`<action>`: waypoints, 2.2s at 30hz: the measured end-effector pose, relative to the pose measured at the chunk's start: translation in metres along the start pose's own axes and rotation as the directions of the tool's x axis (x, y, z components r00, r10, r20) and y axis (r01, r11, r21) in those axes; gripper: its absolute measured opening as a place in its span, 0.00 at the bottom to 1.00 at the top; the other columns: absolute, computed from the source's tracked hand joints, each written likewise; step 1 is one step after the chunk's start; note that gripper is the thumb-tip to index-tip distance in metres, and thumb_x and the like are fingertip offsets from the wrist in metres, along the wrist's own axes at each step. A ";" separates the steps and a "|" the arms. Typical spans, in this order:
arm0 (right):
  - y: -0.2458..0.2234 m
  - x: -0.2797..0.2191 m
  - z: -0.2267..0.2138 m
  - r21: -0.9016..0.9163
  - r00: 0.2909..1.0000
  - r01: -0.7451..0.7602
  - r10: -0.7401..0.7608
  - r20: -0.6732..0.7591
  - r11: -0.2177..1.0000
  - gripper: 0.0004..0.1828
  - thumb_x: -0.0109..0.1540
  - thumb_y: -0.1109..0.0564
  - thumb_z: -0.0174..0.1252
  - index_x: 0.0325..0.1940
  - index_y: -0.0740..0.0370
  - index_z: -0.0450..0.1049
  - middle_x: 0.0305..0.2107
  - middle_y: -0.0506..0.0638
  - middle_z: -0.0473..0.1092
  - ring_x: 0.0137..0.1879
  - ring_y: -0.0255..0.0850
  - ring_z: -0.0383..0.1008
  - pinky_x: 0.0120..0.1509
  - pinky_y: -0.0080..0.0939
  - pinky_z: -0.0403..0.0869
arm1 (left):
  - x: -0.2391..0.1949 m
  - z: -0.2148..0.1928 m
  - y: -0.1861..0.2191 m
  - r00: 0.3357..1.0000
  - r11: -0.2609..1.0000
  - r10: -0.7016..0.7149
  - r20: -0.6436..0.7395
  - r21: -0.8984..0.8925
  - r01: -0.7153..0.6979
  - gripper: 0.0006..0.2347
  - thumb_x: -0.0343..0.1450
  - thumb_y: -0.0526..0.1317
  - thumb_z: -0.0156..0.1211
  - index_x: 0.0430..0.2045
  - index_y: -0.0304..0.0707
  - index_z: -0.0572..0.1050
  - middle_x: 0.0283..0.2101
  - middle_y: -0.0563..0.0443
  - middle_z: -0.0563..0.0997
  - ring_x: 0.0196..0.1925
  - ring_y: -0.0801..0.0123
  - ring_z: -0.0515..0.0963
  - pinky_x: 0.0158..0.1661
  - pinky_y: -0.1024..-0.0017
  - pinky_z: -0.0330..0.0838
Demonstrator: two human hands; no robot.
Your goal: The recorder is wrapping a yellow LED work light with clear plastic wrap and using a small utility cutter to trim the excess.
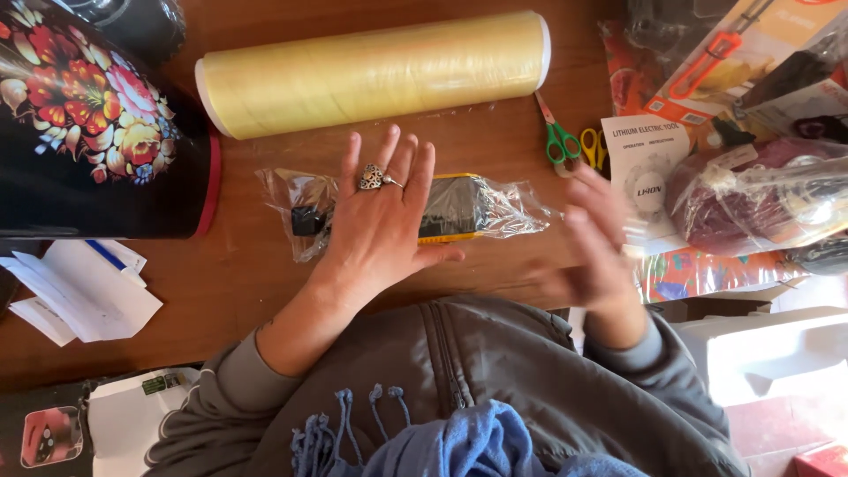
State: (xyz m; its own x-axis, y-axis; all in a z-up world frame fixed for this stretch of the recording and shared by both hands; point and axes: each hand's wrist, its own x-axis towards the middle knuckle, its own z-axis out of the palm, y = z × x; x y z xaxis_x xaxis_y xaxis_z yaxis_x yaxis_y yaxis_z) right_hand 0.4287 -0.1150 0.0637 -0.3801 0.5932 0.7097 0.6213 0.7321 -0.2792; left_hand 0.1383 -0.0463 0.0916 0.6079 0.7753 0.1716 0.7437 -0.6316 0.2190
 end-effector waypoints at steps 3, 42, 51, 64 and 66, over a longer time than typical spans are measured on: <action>-0.038 0.061 0.029 0.088 0.955 -0.028 0.001 0.296 0.996 0.58 0.61 0.21 0.61 0.76 0.65 0.51 0.73 0.70 0.46 0.80 0.72 0.43 0.82 0.75 0.50 | -0.002 -0.001 0.001 1.000 0.999 -0.014 -0.026 -0.053 0.013 0.52 0.59 0.70 0.61 0.67 0.22 0.56 0.71 0.28 0.59 0.77 0.47 0.50 0.70 0.39 0.33; -0.060 0.052 0.056 -0.515 0.854 -0.100 0.340 0.395 0.851 0.54 0.61 0.27 0.59 0.77 0.69 0.59 0.72 0.61 0.60 0.81 0.54 0.51 0.78 0.76 0.32 | -0.021 0.001 -0.007 0.976 0.979 -0.193 -0.105 0.043 0.198 0.60 0.48 0.72 0.73 0.66 0.15 0.61 0.73 0.26 0.57 0.79 0.45 0.45 0.70 0.33 0.27; -0.014 -0.004 0.010 -0.274 0.936 -0.311 0.343 0.076 0.910 0.76 0.46 0.30 0.78 0.81 0.65 0.41 0.77 0.65 0.43 0.85 0.58 0.34 0.83 0.69 0.30 | -0.016 -0.002 -0.002 0.995 0.994 -0.044 -0.095 0.096 0.053 0.60 0.44 0.69 0.75 0.67 0.22 0.62 0.73 0.27 0.60 0.79 0.45 0.46 0.67 0.30 0.26; 0.030 -0.058 0.090 0.464 0.753 -0.654 0.571 0.325 0.598 0.81 0.49 0.50 0.81 0.82 0.60 0.22 0.66 0.63 0.65 0.71 0.52 0.69 0.76 0.51 0.68 | 0.007 -0.002 -0.008 0.999 1.000 0.022 0.033 -0.013 -0.022 0.42 0.53 0.64 0.77 0.54 0.34 0.70 0.44 0.37 0.81 0.41 0.52 0.83 0.63 0.45 0.53; 0.030 -0.057 0.089 0.606 0.700 -0.673 0.630 0.336 0.425 0.81 0.49 0.53 0.81 0.82 0.56 0.19 0.67 0.62 0.64 0.72 0.50 0.67 0.77 0.52 0.67 | 0.000 -0.008 -0.016 0.997 0.997 0.022 -0.072 -0.078 -0.028 0.40 0.53 0.64 0.77 0.52 0.36 0.71 0.43 0.40 0.82 0.42 0.54 0.83 0.62 0.49 0.57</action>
State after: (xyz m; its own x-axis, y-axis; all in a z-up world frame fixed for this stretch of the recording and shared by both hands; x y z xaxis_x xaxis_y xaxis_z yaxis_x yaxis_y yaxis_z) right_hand 0.4075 -0.0974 -0.0429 -0.1045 0.9891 0.1040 0.1040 0.1148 -0.9879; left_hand 0.1244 -0.0361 0.0957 0.6026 0.7595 0.2450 0.7027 -0.6505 0.2882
